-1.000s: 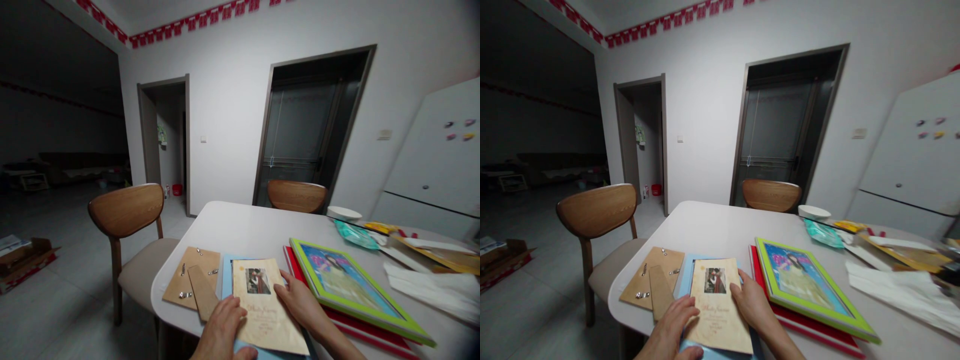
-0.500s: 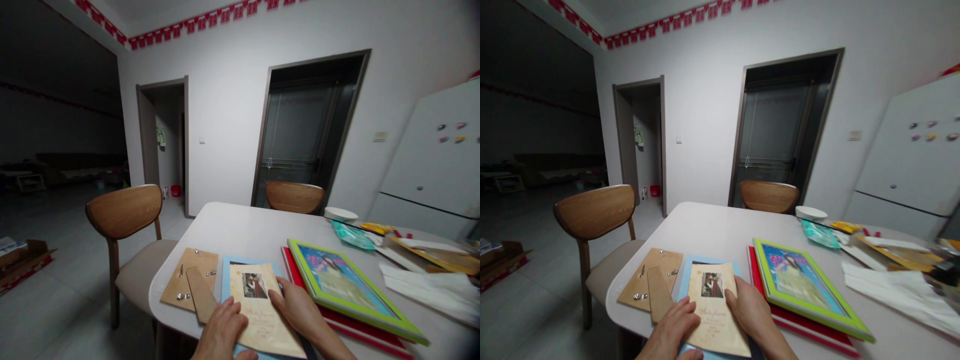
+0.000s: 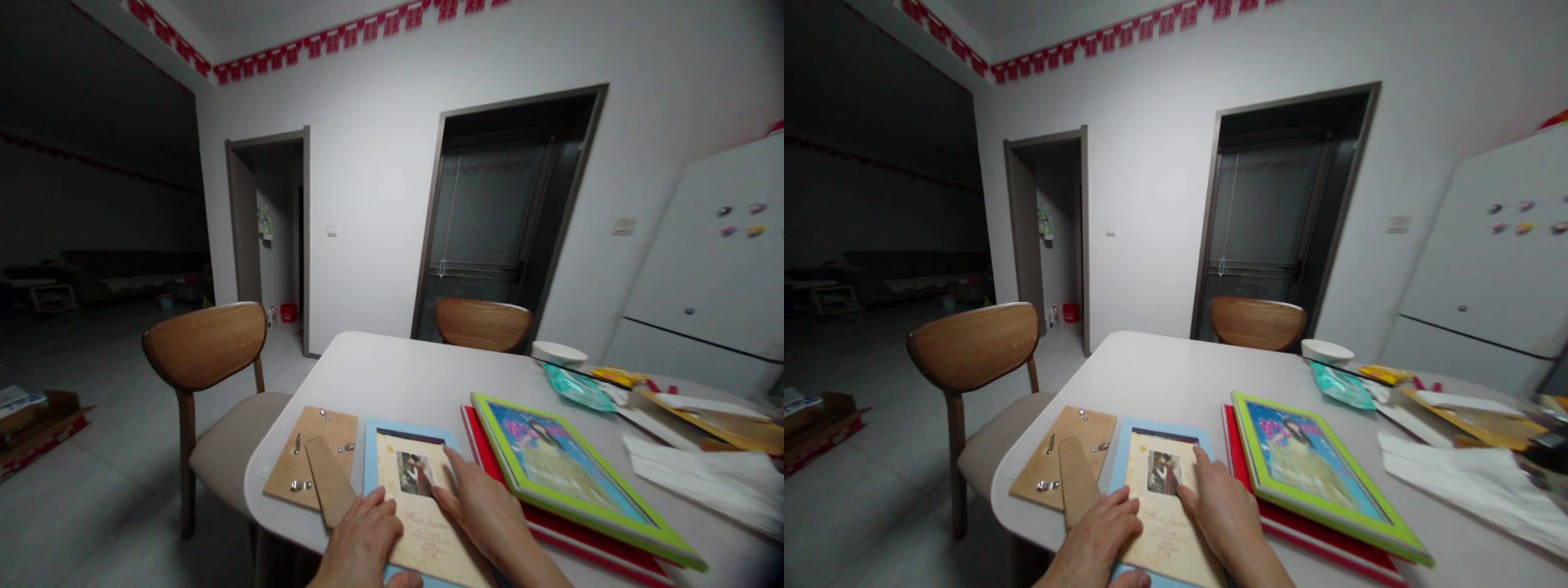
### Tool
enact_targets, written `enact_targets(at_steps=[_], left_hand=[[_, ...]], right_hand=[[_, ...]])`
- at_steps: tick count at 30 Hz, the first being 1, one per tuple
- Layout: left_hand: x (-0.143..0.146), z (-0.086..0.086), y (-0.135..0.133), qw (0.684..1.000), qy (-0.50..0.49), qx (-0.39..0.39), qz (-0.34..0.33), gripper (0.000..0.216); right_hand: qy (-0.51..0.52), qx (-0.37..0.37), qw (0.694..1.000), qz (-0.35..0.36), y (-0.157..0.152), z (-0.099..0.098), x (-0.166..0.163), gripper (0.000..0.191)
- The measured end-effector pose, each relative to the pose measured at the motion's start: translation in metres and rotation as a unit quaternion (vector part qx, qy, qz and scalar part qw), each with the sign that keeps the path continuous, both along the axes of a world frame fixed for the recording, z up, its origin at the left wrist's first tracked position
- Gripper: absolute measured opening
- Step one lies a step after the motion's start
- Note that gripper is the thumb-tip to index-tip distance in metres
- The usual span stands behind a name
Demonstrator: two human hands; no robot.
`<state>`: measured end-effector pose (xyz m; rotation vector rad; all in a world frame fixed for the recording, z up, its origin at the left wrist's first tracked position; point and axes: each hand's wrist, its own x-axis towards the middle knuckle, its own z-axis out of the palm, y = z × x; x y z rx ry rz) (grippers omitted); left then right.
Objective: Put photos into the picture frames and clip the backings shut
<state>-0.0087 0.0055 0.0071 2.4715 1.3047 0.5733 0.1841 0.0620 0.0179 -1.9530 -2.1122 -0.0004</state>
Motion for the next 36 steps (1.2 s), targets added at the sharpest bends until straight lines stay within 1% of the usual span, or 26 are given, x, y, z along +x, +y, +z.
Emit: enact_targets(at_steps=[1, 3, 4, 6, 8, 9, 11, 13, 16, 18, 21, 23, 25, 26, 28, 32, 34, 36], left_hand=[[-0.005, 0.001, -0.001, 1.0, -0.01, 0.002, -0.003, 0.044], [-0.021, 0.004, -0.002, 0.999, -0.028, 0.017, 0.015, 0.051], [-0.033, 0.005, -0.002, 0.998, -0.032, 0.028, 0.041, 0.054], [-0.06, 0.004, 0.0, 0.99, -0.033, 0.06, 0.125, 0.058], [-0.088, -0.003, 0.003, 0.977, -0.008, 0.063, 0.201, 0.056], [-0.099, -0.007, 0.004, 0.974, 0.008, 0.054, 0.22, 0.055], [-0.114, -0.018, 0.006, 0.972, 0.027, 0.061, 0.225, 0.053], [-0.12, -0.027, 0.005, 0.972, 0.032, 0.087, 0.217, 0.051], [-0.119, -0.033, 0.002, 0.969, 0.018, 0.127, 0.212, 0.047], [-0.118, -0.034, 0.001, 0.967, 0.004, 0.146, 0.208, 0.045], [-0.119, -0.033, 0.003, 0.964, -0.023, 0.168, 0.205, 0.044], [-0.119, -0.031, 0.006, 0.957, -0.044, 0.186, 0.216, 0.039], [-0.115, -0.027, 0.009, 0.951, -0.061, 0.2, 0.229, 0.037], [-0.112, -0.024, 0.009, 0.95, -0.066, 0.202, 0.23, 0.039], [-0.103, -0.014, 0.009, 0.955, -0.071, 0.191, 0.213, 0.044], [-0.08, 0.016, 0.001, 0.969, -0.087, 0.182, 0.143, 0.047], [-0.066, 0.028, -0.002, 0.974, -0.089, 0.17, 0.117, 0.05], [-0.051, 0.033, -0.002, 0.982, -0.075, 0.136, 0.104, 0.051]], right_hand=[[-0.011, -0.005, 1.0, 0.005, -0.001, 0.001, 0.0, 0.035], [-0.019, -0.013, 1.0, 0.012, -0.003, 0.003, -0.001, 0.03], [-0.012, -0.012, 1.0, 0.016, -0.005, 0.005, -0.003, 0.03], [0.023, -0.002, 0.999, 0.045, -0.009, 0.009, -0.011, 0.031], [0.064, 0.013, 0.993, 0.101, -0.014, 0.013, -0.029, 0.033], [0.078, 0.018, 0.988, 0.133, -0.017, 0.014, -0.041, 0.035], [0.087, 0.021, 0.978, 0.187, -0.022, 0.015, -0.067, 0.039], [0.076, 0.014, 0.972, 0.22, -0.026, 0.012, -0.094, 0.043], [0.053, 0.002, 0.971, 0.232, -0.027, 0.007, -0.122, 0.036], [0.06, -0.004, 0.973, 0.223, -0.026, 0.005, -0.13, 0.032], [0.146, -0.014, 0.963, 0.225, -0.028, 0.007, -0.131, 0.043], [0.219, -0.019, 0.944, 0.245, -0.033, 0.013, -0.127, 0.046], [0.26, -0.022, 0.928, 0.267, -0.04, 0.021, -0.122, 0.045], [0.269, -0.017, 0.923, 0.273, -0.043, 0.026, -0.118, 0.045], [0.276, 0.004, 0.922, 0.271, -0.046, 0.035, -0.108, 0.044], [0.268, 0.065, 0.933, 0.231, -0.046, 0.051, -0.08, 0.043], [0.256, 0.072, 0.942, 0.206, -0.044, 0.054, -0.063, 0.039], [0.245, 0.068, 0.951, 0.176, -0.042, 0.052, -0.044, 0.037]])
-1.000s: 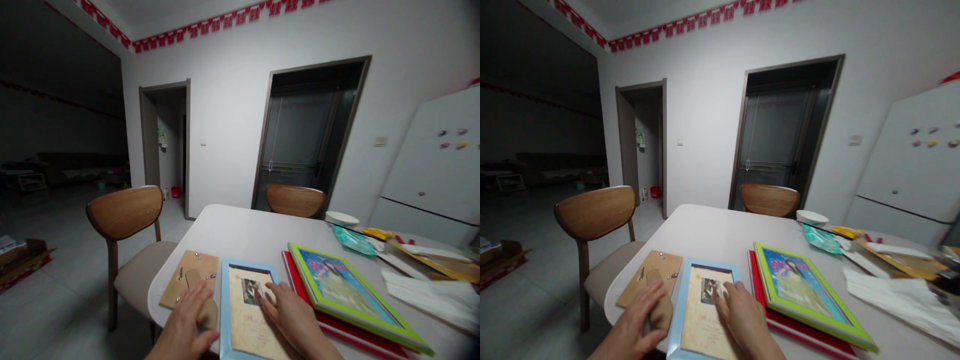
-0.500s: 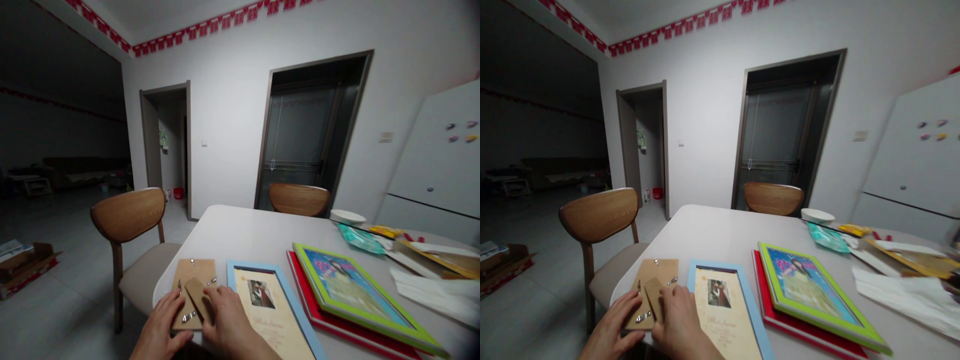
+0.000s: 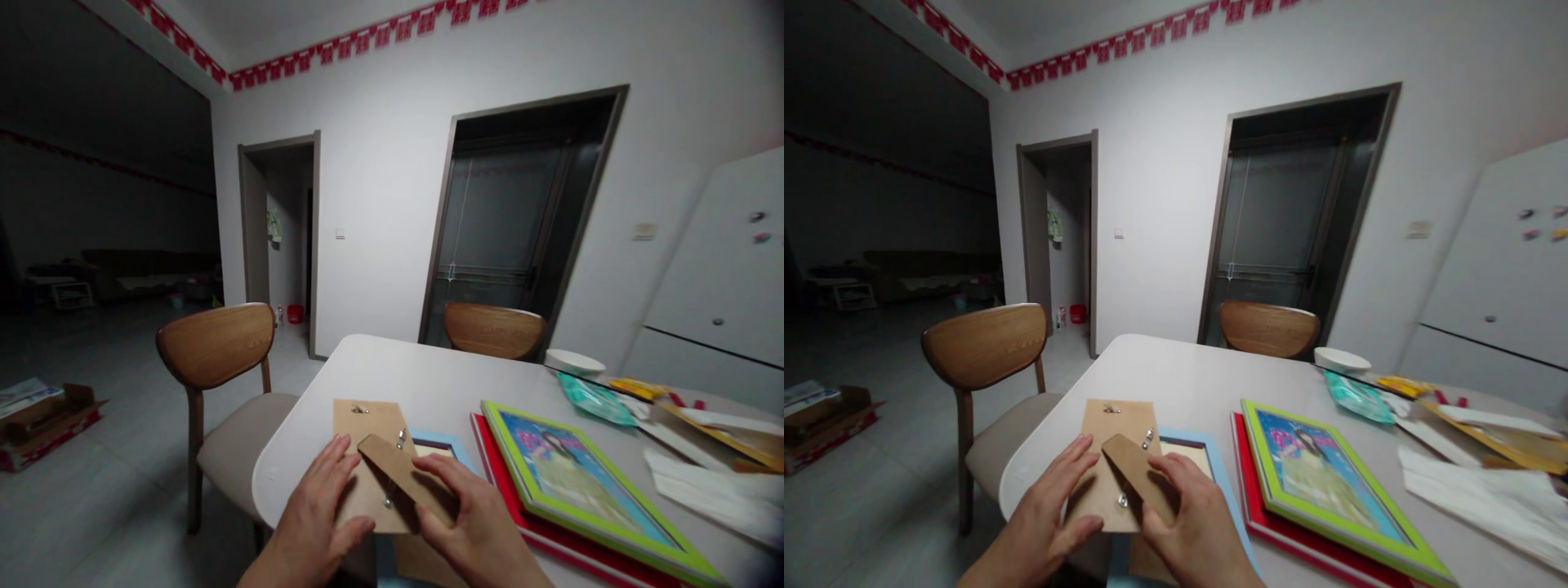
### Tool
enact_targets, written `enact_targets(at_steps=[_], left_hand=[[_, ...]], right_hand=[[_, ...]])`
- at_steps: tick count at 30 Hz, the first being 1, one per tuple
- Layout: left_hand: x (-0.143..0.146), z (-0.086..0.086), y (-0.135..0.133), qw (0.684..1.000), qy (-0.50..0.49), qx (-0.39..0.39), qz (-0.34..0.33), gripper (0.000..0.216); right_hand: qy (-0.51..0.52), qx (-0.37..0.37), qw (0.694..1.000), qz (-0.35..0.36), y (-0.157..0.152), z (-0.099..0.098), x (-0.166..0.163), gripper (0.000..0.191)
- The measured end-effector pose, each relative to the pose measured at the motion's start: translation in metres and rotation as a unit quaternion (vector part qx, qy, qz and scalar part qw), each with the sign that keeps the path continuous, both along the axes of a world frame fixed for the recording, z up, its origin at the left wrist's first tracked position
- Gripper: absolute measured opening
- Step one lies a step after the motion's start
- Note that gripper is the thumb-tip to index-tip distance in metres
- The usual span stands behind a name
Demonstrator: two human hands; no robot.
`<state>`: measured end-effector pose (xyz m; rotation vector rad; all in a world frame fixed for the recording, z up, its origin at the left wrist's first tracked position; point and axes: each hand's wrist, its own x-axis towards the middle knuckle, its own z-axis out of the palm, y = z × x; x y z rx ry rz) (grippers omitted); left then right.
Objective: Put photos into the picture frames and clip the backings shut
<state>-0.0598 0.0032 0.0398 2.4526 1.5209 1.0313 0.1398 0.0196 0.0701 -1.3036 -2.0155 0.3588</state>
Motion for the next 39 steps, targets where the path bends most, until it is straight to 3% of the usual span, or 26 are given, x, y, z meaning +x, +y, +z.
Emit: enact_targets(at_steps=[6, 9, 13, 18, 25, 34, 39], left_hand=[[0.04, -0.018, 0.006, 0.99, 0.047, -0.107, -0.073, 0.054], [0.049, -0.025, 0.005, 0.986, 0.064, -0.137, -0.075, 0.052], [0.05, -0.032, 0.005, 0.987, 0.068, -0.129, -0.071, 0.05], [0.047, -0.04, 0.007, 0.987, 0.049, -0.114, -0.1, 0.062], [0.052, -0.041, 0.008, 0.982, 0.075, -0.153, -0.08, 0.075], [0.052, -0.035, 0.01, 0.981, 0.063, -0.182, -0.038, 0.069], [0.05, -0.03, 0.01, 0.983, 0.05, -0.167, -0.048, 0.068]], right_hand=[[-0.038, -0.044, 0.996, -0.072, 0.001, -0.028, 0.046, 0.035], [-0.062, -0.066, 0.992, -0.086, 0.0, -0.041, 0.057, 0.033], [-0.077, -0.071, 0.99, -0.095, -0.002, -0.05, 0.062, 0.032], [-0.092, -0.09, 0.989, -0.077, -0.004, -0.045, 0.066, 0.031], [-0.122, -0.082, 0.988, -0.057, 0.0, -0.05, 0.057, 0.037], [-0.11, -0.028, 0.993, -0.033, 0.009, -0.063, 0.051, 0.032], [-0.086, -0.028, 0.996, -0.027, 0.009, -0.063, 0.048, 0.03]])
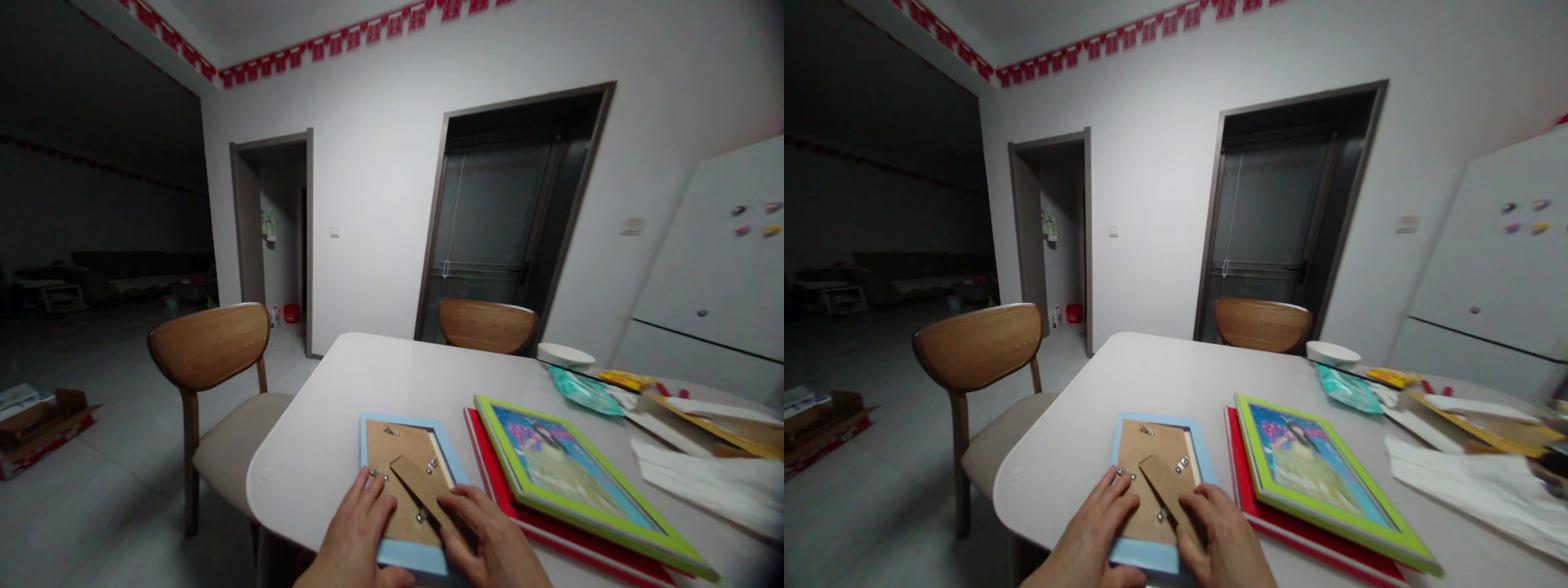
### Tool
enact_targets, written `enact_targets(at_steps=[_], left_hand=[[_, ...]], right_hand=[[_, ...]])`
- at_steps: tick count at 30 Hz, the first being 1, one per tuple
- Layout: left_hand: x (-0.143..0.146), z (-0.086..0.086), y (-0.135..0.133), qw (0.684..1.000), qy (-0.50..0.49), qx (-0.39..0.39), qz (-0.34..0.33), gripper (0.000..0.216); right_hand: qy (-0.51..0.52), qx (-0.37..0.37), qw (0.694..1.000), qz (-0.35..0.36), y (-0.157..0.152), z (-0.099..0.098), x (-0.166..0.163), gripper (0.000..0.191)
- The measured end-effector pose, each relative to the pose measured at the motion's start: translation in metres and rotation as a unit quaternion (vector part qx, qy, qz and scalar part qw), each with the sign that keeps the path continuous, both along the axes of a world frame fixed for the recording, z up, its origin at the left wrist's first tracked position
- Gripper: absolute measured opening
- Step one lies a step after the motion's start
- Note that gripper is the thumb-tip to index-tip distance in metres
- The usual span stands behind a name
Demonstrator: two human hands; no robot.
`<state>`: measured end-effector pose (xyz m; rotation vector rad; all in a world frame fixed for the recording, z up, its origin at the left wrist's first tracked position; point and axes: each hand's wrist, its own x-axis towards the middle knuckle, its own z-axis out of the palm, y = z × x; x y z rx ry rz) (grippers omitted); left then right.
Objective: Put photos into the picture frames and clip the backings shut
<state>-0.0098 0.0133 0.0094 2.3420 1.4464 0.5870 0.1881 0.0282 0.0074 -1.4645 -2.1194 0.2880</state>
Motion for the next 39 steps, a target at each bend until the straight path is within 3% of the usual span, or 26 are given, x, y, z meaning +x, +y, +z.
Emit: enact_targets(at_steps=[8, 14, 24, 39], left_hand=[[0.001, 0.004, 0.0, 0.999, 0.029, -0.019, 0.024, 0.072], [-0.001, 0.008, 0.0, 0.997, 0.045, -0.041, 0.04, 0.073], [-0.007, -0.021, 0.007, 1.0, 0.021, 0.007, 0.013, 0.073], [-0.005, -0.017, 0.009, 1.0, 0.019, 0.007, 0.013, 0.069]], right_hand=[[0.025, 0.004, 1.0, 0.006, 0.003, 0.013, -0.004, 0.028], [0.027, 0.003, 1.0, 0.011, 0.008, 0.007, -0.007, 0.029], [-0.015, -0.007, 1.0, 0.013, 0.005, 0.007, -0.002, 0.03], [-0.023, -0.01, 0.999, 0.019, 0.003, 0.003, -0.001, 0.024]])
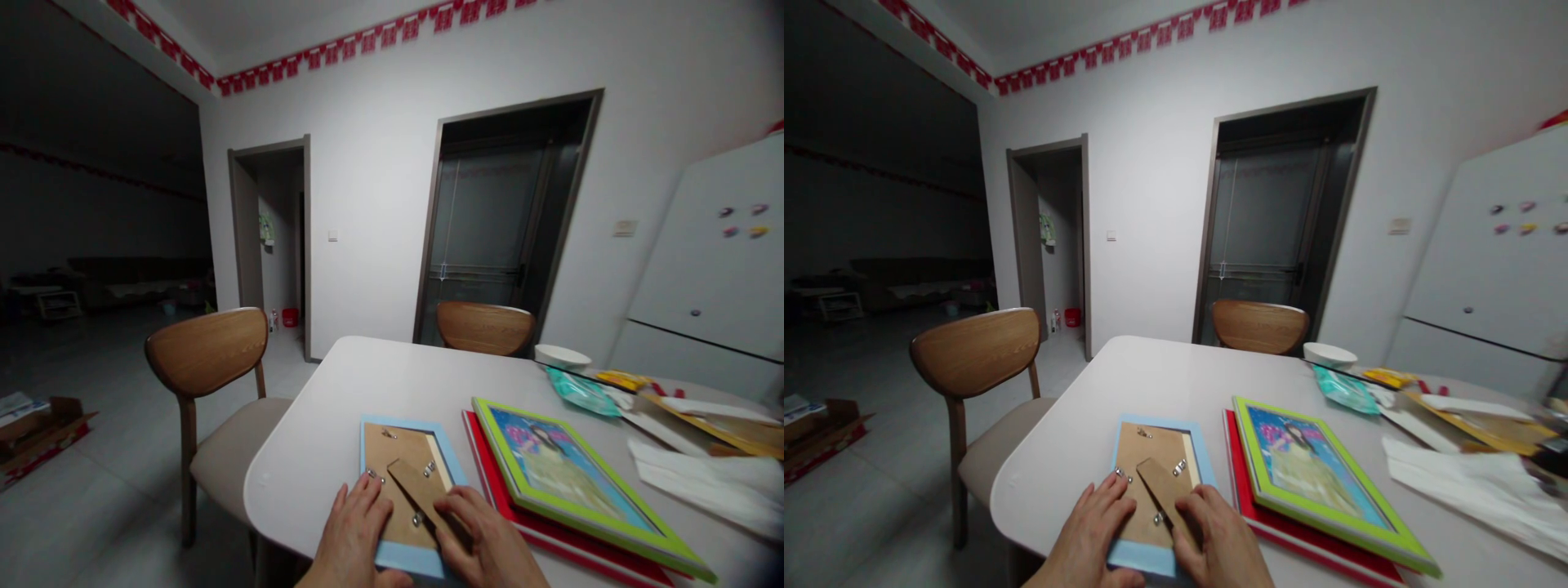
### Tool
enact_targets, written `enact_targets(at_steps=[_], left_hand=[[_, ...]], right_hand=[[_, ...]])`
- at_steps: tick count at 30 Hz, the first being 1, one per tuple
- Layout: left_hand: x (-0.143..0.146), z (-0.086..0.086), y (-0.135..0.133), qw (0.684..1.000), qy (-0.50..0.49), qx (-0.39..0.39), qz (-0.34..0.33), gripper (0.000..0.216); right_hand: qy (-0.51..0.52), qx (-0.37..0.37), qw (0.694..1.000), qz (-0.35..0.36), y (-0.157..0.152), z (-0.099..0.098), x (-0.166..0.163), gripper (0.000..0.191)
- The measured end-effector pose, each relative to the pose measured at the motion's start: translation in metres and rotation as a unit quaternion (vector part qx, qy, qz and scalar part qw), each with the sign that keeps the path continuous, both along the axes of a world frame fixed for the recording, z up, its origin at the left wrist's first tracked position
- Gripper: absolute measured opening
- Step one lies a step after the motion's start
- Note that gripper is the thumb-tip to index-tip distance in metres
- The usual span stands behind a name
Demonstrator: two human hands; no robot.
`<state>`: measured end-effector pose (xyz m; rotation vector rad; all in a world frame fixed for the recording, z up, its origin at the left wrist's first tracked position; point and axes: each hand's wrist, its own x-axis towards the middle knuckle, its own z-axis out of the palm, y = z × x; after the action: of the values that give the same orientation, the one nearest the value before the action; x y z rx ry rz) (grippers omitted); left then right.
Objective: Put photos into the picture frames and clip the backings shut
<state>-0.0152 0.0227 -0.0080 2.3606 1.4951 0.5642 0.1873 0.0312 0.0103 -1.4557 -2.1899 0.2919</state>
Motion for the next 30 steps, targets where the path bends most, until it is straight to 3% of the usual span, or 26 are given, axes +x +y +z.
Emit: enact_targets(at_steps=[10, 19, 30], left_hand=[[0.0015, 0.0002, 0.0005, 1.0, 0.012, 0.003, 0.003, 0.068], [0.0026, 0.0007, 0.0004, 1.0, 0.019, 0.002, 0.004, 0.069], [0.0029, 0.0011, 0.0001, 1.0, 0.017, 0.008, 0.002, 0.068]], right_hand=[[0.003, 0.009, 1.0, -0.001, 0.0012, -0.0033, 0.0006, 0.022], [0.029, -0.001, 1.0, 0.005, 0.0014, 0.0062, -0.0002, 0.025], [0.012, 0.004, 1.0, -0.006, -0.0012, 0.0004, 0.001, 0.026]])
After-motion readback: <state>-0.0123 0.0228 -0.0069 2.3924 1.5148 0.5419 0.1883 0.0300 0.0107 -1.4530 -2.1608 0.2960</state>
